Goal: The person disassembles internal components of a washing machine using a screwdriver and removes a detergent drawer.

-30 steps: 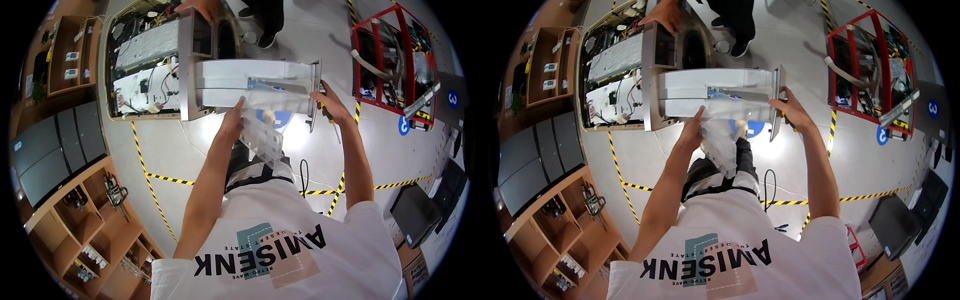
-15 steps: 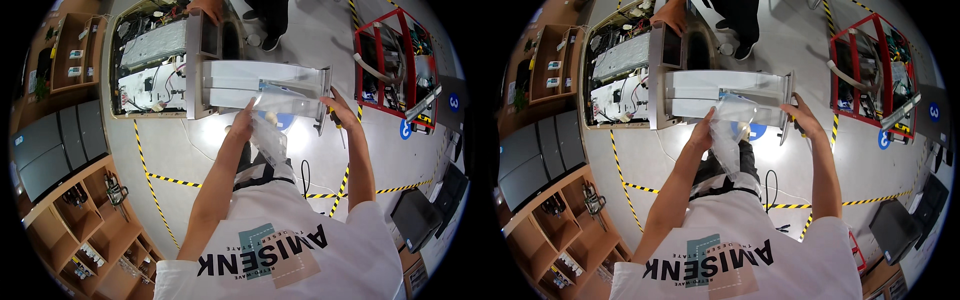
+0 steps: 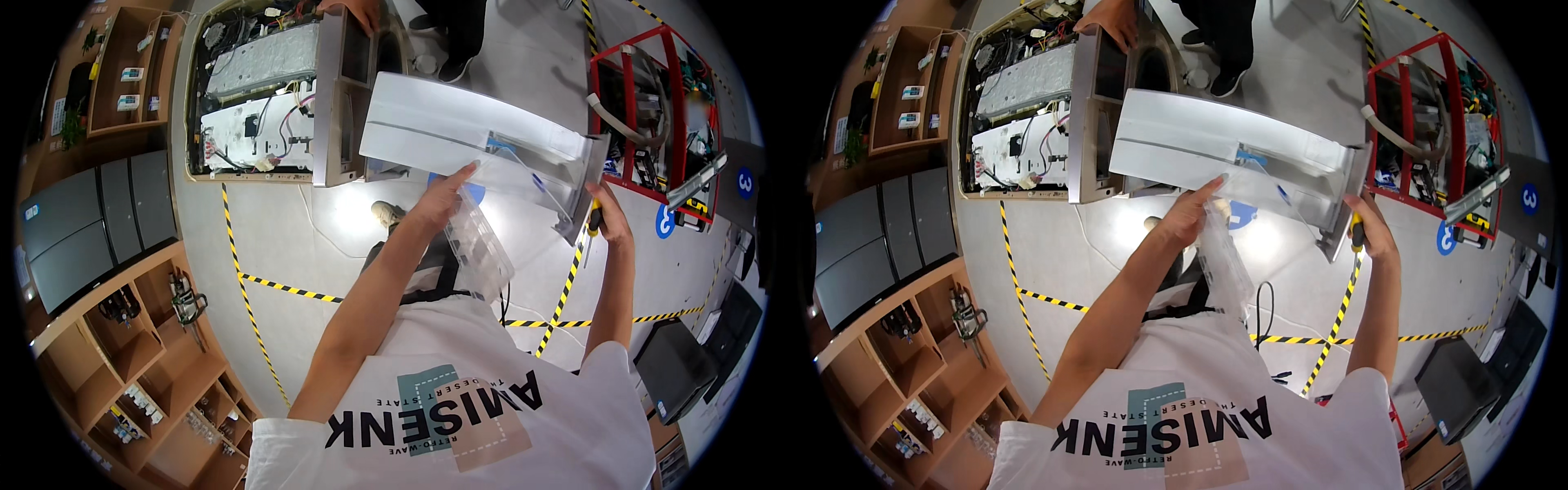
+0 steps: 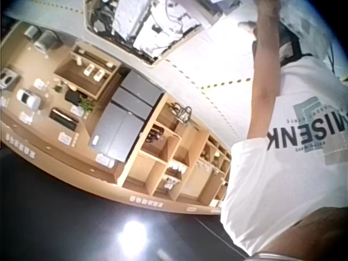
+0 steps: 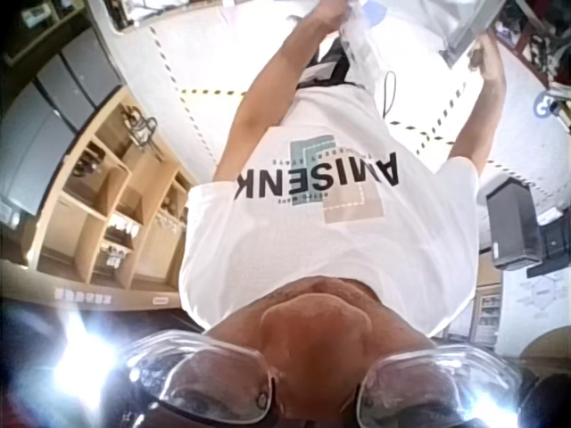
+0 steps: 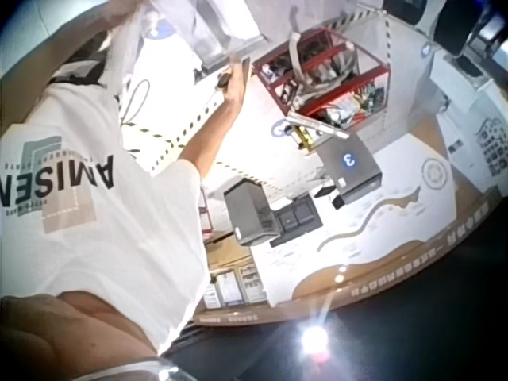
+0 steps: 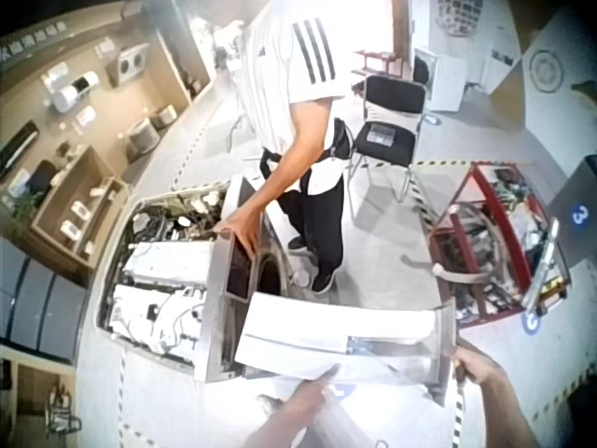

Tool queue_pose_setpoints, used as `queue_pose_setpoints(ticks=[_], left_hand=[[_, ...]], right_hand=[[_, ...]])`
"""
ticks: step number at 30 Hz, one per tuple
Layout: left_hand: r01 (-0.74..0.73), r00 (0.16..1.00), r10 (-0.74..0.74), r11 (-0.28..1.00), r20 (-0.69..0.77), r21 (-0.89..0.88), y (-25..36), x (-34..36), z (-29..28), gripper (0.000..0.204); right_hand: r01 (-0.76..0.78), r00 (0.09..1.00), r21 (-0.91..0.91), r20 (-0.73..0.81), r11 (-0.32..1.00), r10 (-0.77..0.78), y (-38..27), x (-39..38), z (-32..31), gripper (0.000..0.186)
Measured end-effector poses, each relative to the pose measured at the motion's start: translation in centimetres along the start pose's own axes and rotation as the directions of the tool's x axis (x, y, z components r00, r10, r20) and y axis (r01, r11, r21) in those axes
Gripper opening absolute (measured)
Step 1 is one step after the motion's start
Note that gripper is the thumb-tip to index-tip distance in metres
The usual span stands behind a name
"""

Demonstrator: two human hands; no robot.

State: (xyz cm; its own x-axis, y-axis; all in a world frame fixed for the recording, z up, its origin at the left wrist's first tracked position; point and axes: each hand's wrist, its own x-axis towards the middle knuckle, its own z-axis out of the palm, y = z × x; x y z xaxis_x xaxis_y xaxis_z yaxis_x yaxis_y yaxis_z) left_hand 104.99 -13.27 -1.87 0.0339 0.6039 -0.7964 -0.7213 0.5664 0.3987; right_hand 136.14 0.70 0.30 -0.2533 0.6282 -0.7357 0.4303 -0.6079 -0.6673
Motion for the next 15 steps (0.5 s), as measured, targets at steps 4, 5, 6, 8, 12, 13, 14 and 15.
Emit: queue_pose_setpoints(ticks=[4,5,6,8,12,13,14,15], left_hand=[[-0.017,0.991,0.026,0.998,-0.131,0.067,-0.6,-1.2,0.9,0.057],[-0.014,0.992,0.022,0.998,-0.128,0.056,-0.7,-1.6,0.7,0.056],[-0.006,0.993,0.012,0.998,-0.119,0.056,-0.5,-2.1,0.5,0.056],[-0.006,0.995,0.012,0.998,-0.102,0.056,-0.4,-3.2,-1.1,0.053],[-0.062,0.996,0.062,0.998,-0.069,0.011,0.0,-6.6,-5.9,0.043],[-0.117,0.986,0.117,0.993,-0.115,0.011,0.9,-8.0,-6.2,0.041],[-0.174,0.972,0.173,0.985,-0.160,0.008,1.8,-9.6,-6.7,0.040],[-0.246,0.948,0.252,0.968,-0.196,0.057,2.1,-10.9,-8.2,0.043]], right_hand=[[0.028,0.999,0.105,-0.018,0.994,-0.027,3.9,-2.6,-0.5,0.082],[0.047,0.999,0.114,-0.024,0.992,-0.044,5.2,-2.9,-0.2,0.081],[0.064,0.997,0.131,-0.039,0.989,-0.059,6.4,-3.7,-0.2,0.081],[0.010,1.000,0.107,-0.008,0.994,-0.009,5.7,-5.5,1.7,0.078],[0.052,0.994,0.116,0.090,0.992,-0.063,4.0,-7.5,6.5,0.077],[0.088,0.985,0.154,0.135,0.984,-0.109,4.0,-7.5,7.6,0.078],[0.076,0.967,0.187,0.225,0.979,-0.118,2.5,-8.1,8.4,0.079],[0.125,0.962,0.156,0.223,0.980,-0.158,1.0,-8.7,9.5,0.081]])
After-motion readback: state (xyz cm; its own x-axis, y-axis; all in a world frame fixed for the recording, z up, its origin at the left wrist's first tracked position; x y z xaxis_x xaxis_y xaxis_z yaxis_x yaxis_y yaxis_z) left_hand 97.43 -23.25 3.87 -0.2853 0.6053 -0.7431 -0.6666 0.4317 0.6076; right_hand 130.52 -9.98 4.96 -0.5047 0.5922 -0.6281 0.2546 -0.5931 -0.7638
